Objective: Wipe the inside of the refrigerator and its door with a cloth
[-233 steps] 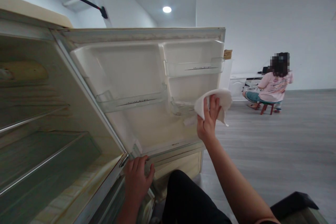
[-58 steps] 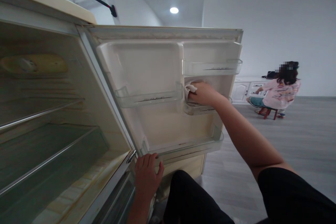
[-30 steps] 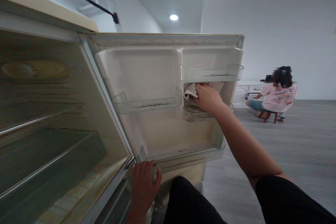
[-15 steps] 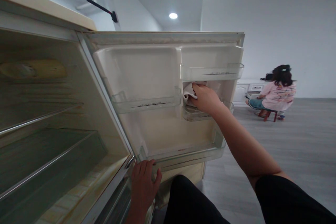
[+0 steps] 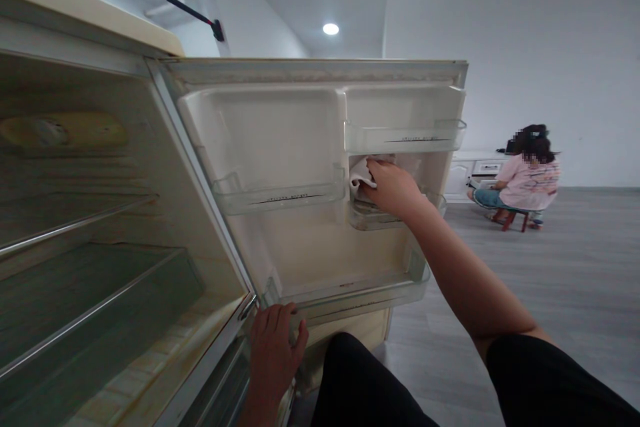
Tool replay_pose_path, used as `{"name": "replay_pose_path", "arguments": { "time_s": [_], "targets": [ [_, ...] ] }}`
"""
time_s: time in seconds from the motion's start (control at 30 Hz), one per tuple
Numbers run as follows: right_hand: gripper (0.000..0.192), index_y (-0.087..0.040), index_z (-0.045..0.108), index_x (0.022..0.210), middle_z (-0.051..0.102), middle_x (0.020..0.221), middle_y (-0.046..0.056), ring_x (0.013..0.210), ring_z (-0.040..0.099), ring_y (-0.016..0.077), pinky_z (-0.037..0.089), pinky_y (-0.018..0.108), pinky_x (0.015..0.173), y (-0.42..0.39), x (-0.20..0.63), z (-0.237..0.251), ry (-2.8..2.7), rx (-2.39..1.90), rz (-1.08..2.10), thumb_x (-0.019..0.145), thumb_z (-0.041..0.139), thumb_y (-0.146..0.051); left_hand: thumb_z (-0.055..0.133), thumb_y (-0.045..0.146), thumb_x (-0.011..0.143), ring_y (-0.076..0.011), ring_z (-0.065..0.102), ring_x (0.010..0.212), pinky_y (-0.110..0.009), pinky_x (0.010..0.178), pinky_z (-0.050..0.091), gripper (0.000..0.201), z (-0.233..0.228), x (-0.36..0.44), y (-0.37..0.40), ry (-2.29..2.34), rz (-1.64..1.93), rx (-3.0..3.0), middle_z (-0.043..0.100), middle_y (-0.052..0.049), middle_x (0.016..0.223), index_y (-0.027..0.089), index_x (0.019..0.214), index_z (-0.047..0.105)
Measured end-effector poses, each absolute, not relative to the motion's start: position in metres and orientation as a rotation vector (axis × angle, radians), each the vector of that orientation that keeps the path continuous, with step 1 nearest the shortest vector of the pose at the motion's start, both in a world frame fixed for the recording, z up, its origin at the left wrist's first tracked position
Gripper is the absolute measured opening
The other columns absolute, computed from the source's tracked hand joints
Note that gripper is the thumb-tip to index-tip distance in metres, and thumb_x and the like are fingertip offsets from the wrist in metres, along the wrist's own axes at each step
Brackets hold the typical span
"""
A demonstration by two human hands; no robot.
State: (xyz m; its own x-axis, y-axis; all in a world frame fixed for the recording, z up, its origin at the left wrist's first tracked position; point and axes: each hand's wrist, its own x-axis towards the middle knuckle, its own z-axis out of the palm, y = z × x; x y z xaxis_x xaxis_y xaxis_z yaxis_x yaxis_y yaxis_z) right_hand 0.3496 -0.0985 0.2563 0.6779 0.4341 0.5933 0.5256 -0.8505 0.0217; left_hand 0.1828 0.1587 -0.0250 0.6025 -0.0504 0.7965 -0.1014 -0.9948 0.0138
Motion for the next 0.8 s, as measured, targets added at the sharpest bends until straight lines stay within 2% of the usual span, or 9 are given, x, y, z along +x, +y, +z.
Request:
{"name": "replay_pose_path", "arguments": {
  "time_s": [0.13, 0.53, 0.8],
  "targets": [
    [0.041, -0.013, 0.056, 0.129, 0.070, 0.122, 0.021, 0.111, 0.066, 0.0333, 0.050, 0.035, 0.084, -0.0984, 0.3494, 0.2558, -0.782, -2.732, -0.917, 0.100, 0.052, -0.042, 0.062, 0.029, 0.090, -0.0256, 0.060, 0.095, -0.044, 0.092, 0.046, 0.023, -0.0269, 0.1841, 0.1607, -0.134, 1.372, 2.769, 0.065, -0.005, 0.096, 0.022, 0.111, 0.056],
    [0.032, -0.015, 0.059, 0.120, 0.071, 0.119, 0.018, 0.108, 0.067, 0.0314, 0.048, 0.033, 0.081, -0.0986, 0.3482, 0.2561, -0.777, -2.730, -0.915, 0.098, 0.055, -0.038, 0.060, 0.027, 0.092, -0.0257, 0.059, 0.095, -0.044, 0.091, 0.047, 0.018, -0.0195, 0.1815, 0.1538, -0.112, 1.344, 2.749, 0.065, -0.006, 0.095, 0.022, 0.108, 0.055],
    [0.033, -0.015, 0.059, 0.121, 0.071, 0.119, 0.018, 0.106, 0.068, 0.0311, 0.048, 0.032, 0.079, -0.0999, 0.3475, 0.2555, -0.786, -2.710, -0.918, 0.098, 0.055, -0.039, 0.060, 0.029, 0.092, -0.0265, 0.060, 0.095, -0.045, 0.091, 0.047, 0.017, -0.0181, 0.1803, 0.1526, -0.096, 1.323, 2.735, 0.065, -0.006, 0.094, 0.022, 0.107, 0.057]
  ]
}}
